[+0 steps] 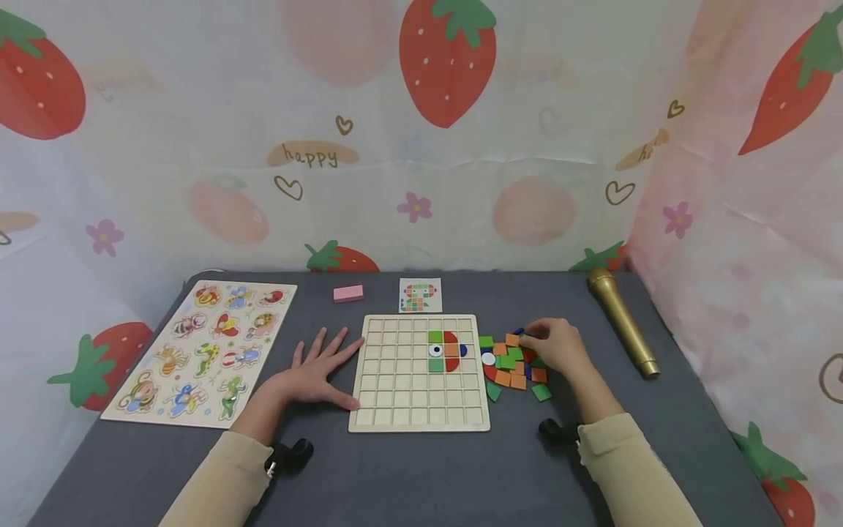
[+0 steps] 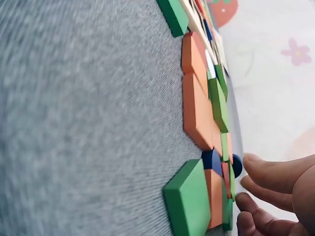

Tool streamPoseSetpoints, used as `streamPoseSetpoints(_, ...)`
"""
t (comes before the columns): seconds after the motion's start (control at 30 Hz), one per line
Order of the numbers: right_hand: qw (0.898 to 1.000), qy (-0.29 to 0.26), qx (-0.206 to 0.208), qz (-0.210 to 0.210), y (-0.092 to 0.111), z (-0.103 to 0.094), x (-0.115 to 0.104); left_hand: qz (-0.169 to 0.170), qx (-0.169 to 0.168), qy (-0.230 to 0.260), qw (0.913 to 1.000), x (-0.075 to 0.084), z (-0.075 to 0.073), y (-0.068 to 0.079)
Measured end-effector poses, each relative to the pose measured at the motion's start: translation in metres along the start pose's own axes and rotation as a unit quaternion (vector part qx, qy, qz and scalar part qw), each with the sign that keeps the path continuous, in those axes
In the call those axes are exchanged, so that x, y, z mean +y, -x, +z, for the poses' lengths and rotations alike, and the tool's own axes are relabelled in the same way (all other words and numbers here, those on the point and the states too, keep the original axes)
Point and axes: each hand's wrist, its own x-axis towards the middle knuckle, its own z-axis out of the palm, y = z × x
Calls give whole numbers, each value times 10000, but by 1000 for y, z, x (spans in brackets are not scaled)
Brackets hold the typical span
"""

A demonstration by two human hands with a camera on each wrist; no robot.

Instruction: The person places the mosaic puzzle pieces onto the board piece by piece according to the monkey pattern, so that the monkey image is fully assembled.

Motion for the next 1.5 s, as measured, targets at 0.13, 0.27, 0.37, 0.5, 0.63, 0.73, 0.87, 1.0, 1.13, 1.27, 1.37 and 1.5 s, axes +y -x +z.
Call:
streamPoseSetpoints(0.13, 9999, 64, -108, 40, -3, 0, 5, -24, -3, -4, 10000, 0, 0, -1)
streamPoseSetpoints(0.27, 9998, 71, -129, 145, -7, 0, 9, -12, -8, -5, 10000, 0, 0, -2)
streamPoseSetpoints(0.37, 9995, -5, -109, 300, -9, 0, 10, -4, -6, -13, 10000, 0, 1, -2)
streamPoseSetpoints(0.5, 9994, -135, -94, 304, -11, -3, 6, -16, -5, -19, 10000, -1, 1, -2)
streamPoseSetpoints(0.63, 9997, -220, -87, 90, -12, -5, -3, -32, 9, -18, 10000, 0, 0, -2)
streamPoseSetpoints(0.73, 9997, -216, -91, 34, -13, -5, -12, -31, 13, -22, 10000, 0, 0, -1)
streamPoseSetpoints(0.87, 9998, -174, -107, -35, -13, -4, -23, -24, 9, -6, 10000, 0, 1, -1)
streamPoseSetpoints(1.0, 9996, -227, -163, -100, -11, -1, -31, -8, 3, -6, 10000, 0, 1, -1)
streamPoseSetpoints(1.13, 9992, -288, -219, -161, -11, 2, -39, -21, -8, -21, 10000, 0, 0, -1)
streamPoseSetpoints(1.27, 9988, -306, -258, -278, -12, 7, -50, -78, -3, -43, 10000, 1, -1, 0)
streamPoseSetpoints(1.37, 9985, -385, -283, -274, -13, 11, -58, -85, 6, -42, 10000, 1, -1, 1)
streamPoseSetpoints(1.5, 9986, -388, -308, -187, -14, 17, -67, -55, -11, -21, 10000, 2, -1, 1)
